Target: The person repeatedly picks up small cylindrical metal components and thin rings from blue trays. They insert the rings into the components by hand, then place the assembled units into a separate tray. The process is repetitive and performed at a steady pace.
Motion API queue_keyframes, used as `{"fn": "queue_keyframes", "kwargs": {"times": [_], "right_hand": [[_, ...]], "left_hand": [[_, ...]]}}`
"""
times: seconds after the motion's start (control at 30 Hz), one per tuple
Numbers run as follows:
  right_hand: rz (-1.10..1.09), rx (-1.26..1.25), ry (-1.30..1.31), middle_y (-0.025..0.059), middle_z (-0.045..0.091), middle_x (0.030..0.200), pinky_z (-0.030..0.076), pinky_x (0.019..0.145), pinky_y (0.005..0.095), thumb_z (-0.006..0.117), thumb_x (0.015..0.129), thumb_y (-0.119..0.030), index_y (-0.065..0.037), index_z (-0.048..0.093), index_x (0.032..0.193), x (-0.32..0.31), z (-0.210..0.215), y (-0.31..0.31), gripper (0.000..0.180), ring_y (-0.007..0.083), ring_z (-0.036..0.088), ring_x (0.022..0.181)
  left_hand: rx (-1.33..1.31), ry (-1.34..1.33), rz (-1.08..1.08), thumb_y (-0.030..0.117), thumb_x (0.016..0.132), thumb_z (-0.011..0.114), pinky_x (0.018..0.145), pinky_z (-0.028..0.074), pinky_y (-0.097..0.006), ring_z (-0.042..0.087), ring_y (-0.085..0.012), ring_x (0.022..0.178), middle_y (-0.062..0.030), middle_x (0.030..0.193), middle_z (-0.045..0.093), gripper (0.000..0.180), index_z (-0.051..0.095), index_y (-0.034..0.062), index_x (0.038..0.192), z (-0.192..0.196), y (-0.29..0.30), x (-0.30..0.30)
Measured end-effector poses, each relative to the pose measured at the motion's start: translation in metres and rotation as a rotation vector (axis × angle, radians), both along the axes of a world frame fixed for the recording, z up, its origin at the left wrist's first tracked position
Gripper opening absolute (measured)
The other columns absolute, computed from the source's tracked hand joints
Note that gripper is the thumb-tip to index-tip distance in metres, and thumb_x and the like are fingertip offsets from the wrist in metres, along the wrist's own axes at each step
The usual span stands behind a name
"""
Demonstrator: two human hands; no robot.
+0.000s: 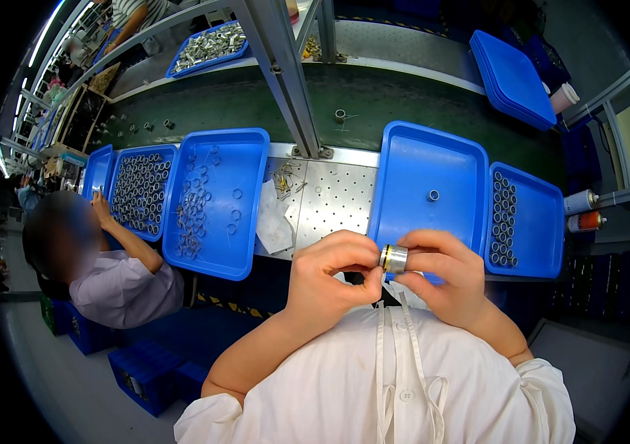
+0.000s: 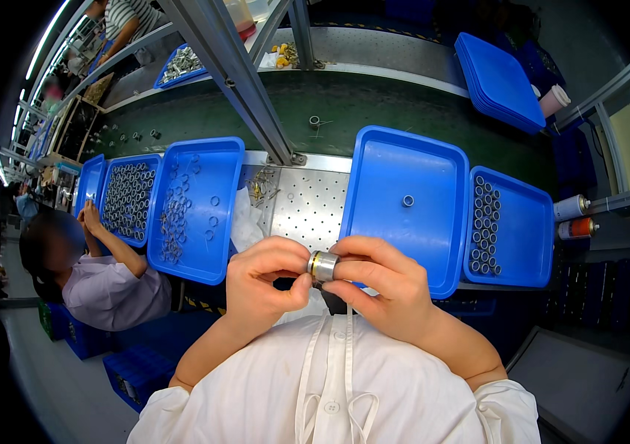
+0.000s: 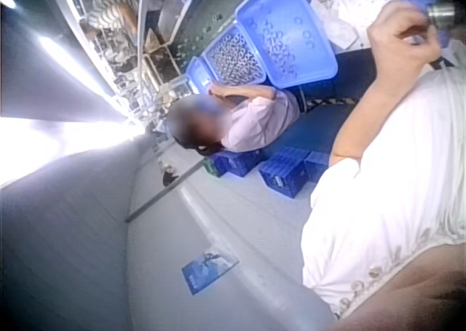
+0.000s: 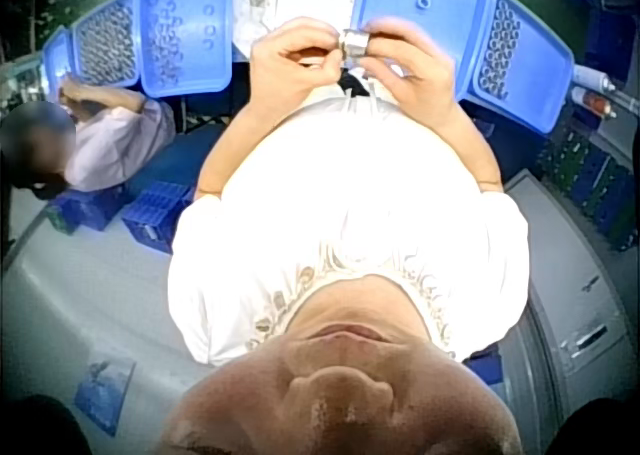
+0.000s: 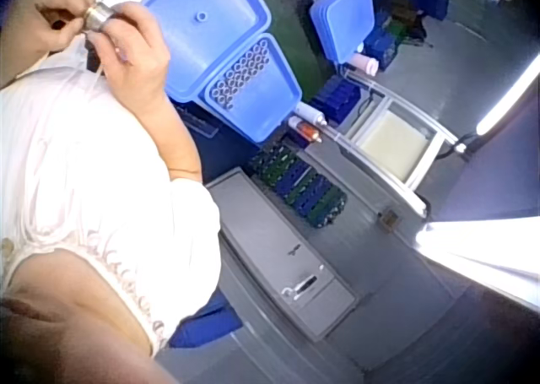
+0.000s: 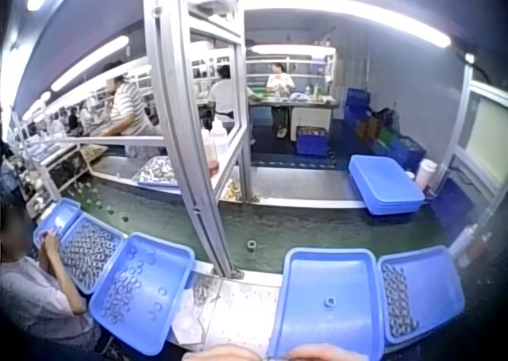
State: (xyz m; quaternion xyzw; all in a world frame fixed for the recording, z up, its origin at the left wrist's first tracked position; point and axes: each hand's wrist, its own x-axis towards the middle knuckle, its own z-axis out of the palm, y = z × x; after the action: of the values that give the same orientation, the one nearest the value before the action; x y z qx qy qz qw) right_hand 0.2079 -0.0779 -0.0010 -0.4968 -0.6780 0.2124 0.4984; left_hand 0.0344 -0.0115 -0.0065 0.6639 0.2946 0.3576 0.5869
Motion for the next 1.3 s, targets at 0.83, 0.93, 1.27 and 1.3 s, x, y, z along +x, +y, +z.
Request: {"fn": "queue_keyframes", "kwargs": {"times": [0.83,0.93,1.27,1.3], "right_hand": [[0.023,0.181,-0.264,0.0138,0.059,0.097,0.052,0.063,0.0305,0.073,0.065,0.004,0.001,0.062,0.085,-0.001,0.000,0.000,0.023,0.0237,0.062,0.075],[0.036,0.199,-0.274,0.0134,0.059,0.096,0.052,0.063,0.0305,0.073,0.064,0.003,0.001,0.062,0.084,-0.001,0.001,0.002,0.023,0.0246,0.062,0.076],[0.062,0.213,-0.230,0.0120,0.059,0.095,0.052,0.064,0.0319,0.073,0.064,0.000,0.001,0.060,0.085,-0.001,-0.003,0.008,0.024,0.0273,0.061,0.079],[0.077,0.226,-0.269,0.0120,0.059,0.095,0.051,0.064,0.0319,0.073,0.065,-0.002,0.001,0.060,0.085,0.000,-0.003,0.010,0.024,0.0273,0.061,0.080]], "left_hand": [[0.020,-0.004,0.102,-0.010,0.061,0.064,0.064,0.053,-0.021,0.061,-0.0125,0.070,-0.0081,0.081,0.061,0.017,0.062,-0.0037,0.077,0.006,-0.005,0.001],[0.014,0.029,0.073,-0.010,0.063,0.064,0.065,0.054,-0.021,0.061,-0.0124,0.070,-0.0079,0.081,0.060,0.016,0.062,-0.0040,0.077,0.005,-0.003,-0.002],[0.153,0.046,0.113,-0.011,0.063,0.063,0.062,0.053,-0.021,0.061,-0.0119,0.067,-0.0079,0.083,0.060,0.014,0.060,-0.0043,0.075,0.002,-0.001,0.002],[0.037,0.049,0.087,-0.012,0.064,0.062,0.065,0.054,-0.021,0.061,-0.0128,0.071,-0.0088,0.085,0.060,0.015,0.061,-0.0052,0.076,0.001,0.000,-0.001]]}}
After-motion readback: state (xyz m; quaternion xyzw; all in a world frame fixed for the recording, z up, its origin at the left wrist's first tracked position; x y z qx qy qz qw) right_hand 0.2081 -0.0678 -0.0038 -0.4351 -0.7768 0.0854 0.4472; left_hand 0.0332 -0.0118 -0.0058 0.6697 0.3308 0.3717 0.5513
